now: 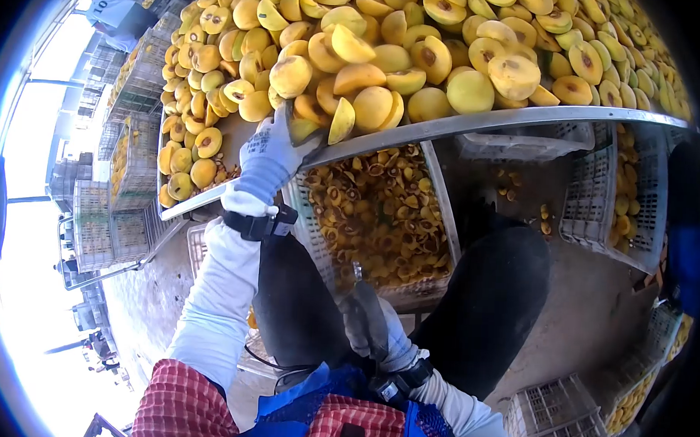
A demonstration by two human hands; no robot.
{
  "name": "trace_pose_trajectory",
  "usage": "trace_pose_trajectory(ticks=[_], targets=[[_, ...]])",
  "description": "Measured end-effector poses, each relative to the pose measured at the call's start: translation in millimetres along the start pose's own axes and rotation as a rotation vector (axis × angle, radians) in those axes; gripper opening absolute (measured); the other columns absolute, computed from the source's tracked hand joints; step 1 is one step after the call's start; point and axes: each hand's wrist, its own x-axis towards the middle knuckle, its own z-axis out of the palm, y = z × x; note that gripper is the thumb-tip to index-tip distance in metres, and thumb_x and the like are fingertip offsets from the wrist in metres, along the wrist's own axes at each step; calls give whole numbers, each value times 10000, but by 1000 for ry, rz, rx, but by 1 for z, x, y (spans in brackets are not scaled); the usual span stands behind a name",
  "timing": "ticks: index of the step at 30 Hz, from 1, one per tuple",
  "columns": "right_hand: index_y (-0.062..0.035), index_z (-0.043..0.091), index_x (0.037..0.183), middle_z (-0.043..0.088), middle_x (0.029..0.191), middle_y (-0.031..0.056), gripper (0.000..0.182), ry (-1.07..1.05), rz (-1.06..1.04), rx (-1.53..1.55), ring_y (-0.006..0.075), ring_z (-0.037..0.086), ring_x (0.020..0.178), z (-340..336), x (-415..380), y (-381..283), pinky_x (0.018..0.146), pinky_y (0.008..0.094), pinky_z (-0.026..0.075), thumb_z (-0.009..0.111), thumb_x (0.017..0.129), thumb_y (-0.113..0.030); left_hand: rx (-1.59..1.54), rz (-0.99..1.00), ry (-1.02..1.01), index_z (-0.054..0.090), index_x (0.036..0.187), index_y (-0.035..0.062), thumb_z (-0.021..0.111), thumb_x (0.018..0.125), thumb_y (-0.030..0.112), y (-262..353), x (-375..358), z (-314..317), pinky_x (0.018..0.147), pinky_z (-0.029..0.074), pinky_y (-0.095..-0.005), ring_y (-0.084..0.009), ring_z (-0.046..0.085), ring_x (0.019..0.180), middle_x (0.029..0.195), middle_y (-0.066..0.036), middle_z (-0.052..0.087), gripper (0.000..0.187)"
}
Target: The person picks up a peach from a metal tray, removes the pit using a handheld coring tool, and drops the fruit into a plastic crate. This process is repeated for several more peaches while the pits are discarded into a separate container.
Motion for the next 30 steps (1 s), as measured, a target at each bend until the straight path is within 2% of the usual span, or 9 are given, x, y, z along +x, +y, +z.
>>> trace_pose_trajectory(ticks=[5,10,14,16,20,24,26,27,30], targets=[[-106,546,864,460,571,-8,482,167,-121,-135,95,368,374,18,-2,-8,336,222,272,504,880,-586,-87,-20,-67,447,1261,87,640,765,529,-36,6,6,850,479,-424,-318,602,1013,1182,-184,561,692],[-91,550,950,465,585,-7,413,225,-284,-149,96,385,393,21,-8,-14,352,222,295,528,905,-501,-871,215,196,427,1259,-13,810,654,155,-65,-52,1,921,450,-361,-243,543,1071,1200,-147,527,736],[-69,518,1011,512,623,6,212,150,-510,-245,71,413,399,57,-13,-27,340,211,299,600,901,-230,-1088,597,-221,313,1361,-15,820,644,122,-14,-128,-26,1004,379,-355,-239,489,1164,1265,-158,477,889],[-74,514,1041,514,650,-11,232,145,-489,-301,57,415,428,64,-22,-31,373,197,304,621,881,-205,-980,638,-165,279,1378,-6,805,671,111,4,-152,-20,1009,378,-357,-249,471,1197,1296,-164,457,889],[-61,511,1081,514,652,-19,297,50,-287,-80,45,414,451,61,-32,-22,403,184,310,652,863,-204,-2048,35,-282,248,1412,5,715,818,294,38,-195,0,1007,389,-342,-235,472,1204,1347,-140,436,809],[-30,511,1163,574,863,8,353,80,-481,-256,43,503,632,58,-28,-13,546,173,403,656,858,-131,-2044,-262,-182,415,1330,-12,579,917,303,38,-216,19,983,404,-310,-190,524,1127,1255,-116,520,545],[-16,511,1178,567,890,10,354,114,-557,-351,46,499,646,57,-30,-12,559,181,412,643,862,-105,-1961,-292,-217,431,1317,-16,574,922,272,37,-217,9,974,405,-298,-174,528,1109,1224,-111,540,510],[-8,514,1158,552,764,2,335,99,-617,-359,46,463,526,54,-30,-10,468,180,383,634,864,-113,-1698,-81,-180,455,1295,-22,578,920,228,37,-216,-3,955,405,-277,-148,521,1097,1197,-96,553,468],[-14,532,1134,611,896,53,327,116,-667,-778,85,566,737,40,-43,-24,649,232,467,651,840,-96,-1467,-50,-545,485,1252,-32,615,899,219,8,-211,-18,895,439,-256,-130,573,988,1095,-70,607,452]])
